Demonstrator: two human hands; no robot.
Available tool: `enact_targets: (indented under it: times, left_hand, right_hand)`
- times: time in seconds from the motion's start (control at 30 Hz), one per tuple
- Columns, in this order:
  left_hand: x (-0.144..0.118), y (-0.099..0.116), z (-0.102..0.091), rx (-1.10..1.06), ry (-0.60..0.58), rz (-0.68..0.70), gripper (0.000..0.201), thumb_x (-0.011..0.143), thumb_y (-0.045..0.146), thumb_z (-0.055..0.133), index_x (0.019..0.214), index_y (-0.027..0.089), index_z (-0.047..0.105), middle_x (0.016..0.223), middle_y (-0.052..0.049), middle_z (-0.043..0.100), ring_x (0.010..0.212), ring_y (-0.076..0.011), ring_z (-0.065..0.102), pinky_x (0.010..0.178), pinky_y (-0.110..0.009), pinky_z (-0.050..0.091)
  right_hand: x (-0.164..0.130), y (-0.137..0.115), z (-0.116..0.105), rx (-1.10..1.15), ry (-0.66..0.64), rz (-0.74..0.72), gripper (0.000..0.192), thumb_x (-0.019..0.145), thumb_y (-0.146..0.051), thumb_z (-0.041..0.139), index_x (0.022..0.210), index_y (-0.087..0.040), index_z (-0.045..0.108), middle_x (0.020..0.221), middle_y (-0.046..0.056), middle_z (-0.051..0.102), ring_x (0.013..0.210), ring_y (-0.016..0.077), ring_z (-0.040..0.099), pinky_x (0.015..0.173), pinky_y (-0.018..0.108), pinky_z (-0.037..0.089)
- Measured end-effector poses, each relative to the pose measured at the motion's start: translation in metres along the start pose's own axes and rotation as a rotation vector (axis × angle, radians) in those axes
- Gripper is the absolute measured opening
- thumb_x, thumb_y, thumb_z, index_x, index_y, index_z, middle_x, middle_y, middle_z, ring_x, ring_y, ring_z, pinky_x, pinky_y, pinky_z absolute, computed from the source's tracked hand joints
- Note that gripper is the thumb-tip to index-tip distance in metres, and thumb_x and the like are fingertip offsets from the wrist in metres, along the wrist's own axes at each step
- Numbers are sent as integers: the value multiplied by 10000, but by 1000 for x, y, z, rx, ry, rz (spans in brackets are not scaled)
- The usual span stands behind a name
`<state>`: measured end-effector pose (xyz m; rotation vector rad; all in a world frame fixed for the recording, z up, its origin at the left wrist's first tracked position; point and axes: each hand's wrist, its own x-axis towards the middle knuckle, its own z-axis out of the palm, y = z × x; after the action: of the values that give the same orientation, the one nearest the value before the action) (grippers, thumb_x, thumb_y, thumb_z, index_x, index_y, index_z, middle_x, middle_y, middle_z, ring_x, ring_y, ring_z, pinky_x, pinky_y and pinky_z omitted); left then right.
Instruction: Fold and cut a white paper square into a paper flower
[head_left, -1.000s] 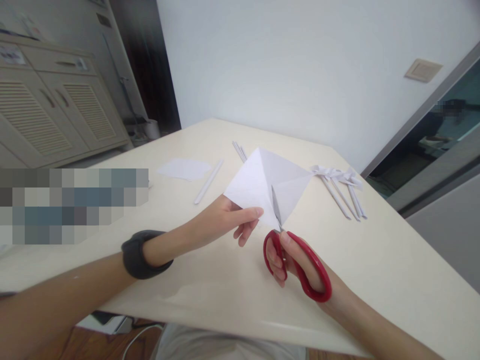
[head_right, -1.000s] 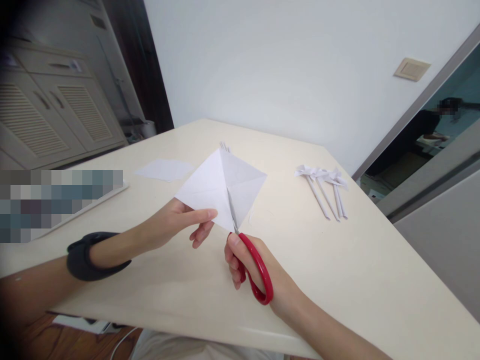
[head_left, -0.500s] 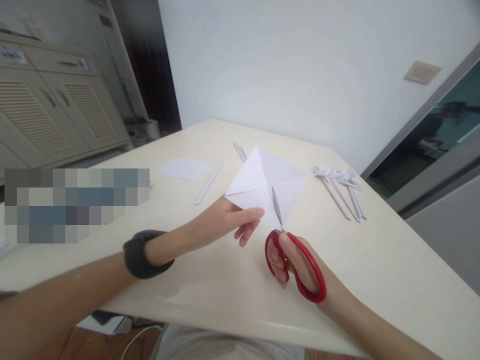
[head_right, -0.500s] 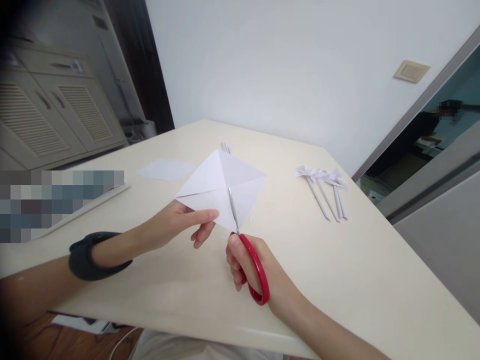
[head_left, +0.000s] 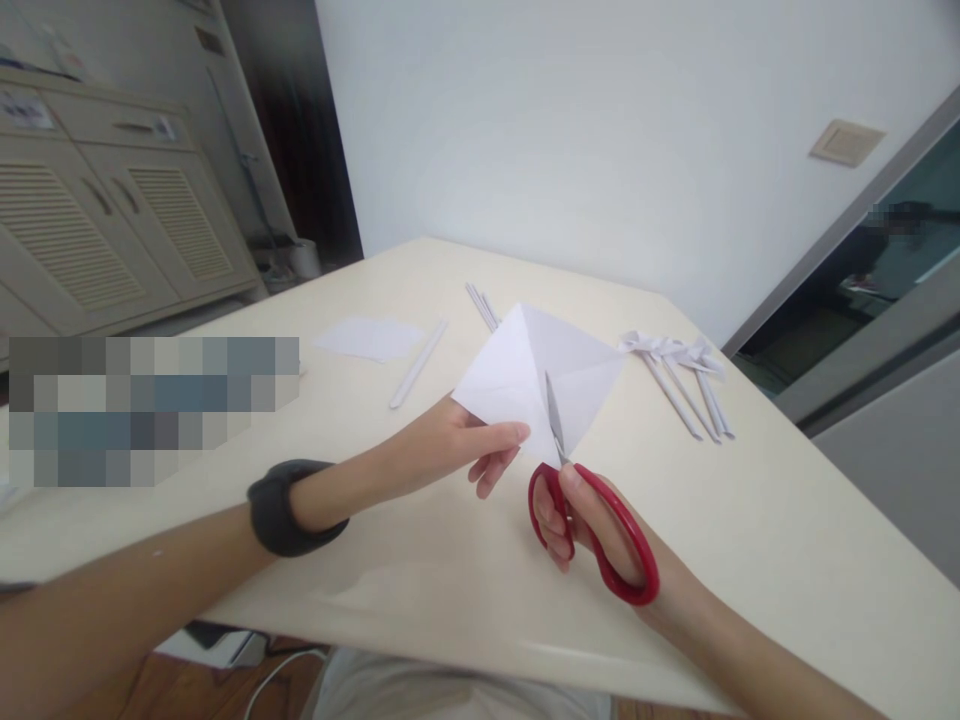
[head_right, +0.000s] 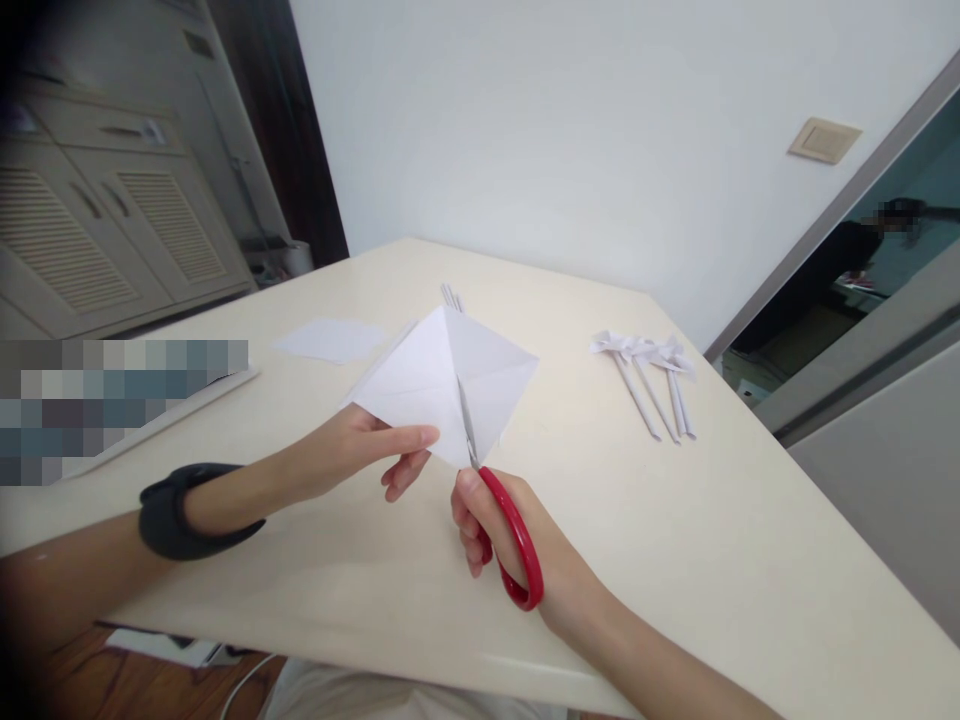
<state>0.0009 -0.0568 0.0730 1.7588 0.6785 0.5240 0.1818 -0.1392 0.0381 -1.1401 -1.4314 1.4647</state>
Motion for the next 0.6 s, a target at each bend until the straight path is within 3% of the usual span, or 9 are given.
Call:
enact_targets:
  times: [0.3,0.6]
  left_hand:
    - [1,-2,1,39,16,-12,435,870,349,430,494,145,505,449,-5,545,472,-100,474,532,-229,400]
    - [-2,2,-1,139,34,33,416,860,311,414,486,147,495,467,-5,545,490,-104,486,557,-228,411]
  right_hand:
    - [2,-12,3,-36,-29,26,379,884,-482,400,708,-159,491,536,-38,393,452,83,393,455,220,340]
    - [4,-13,4,-80,-30,27,418,873,-500,407,604,-182,372,525,-45,372,438,75,384,453,220,331]
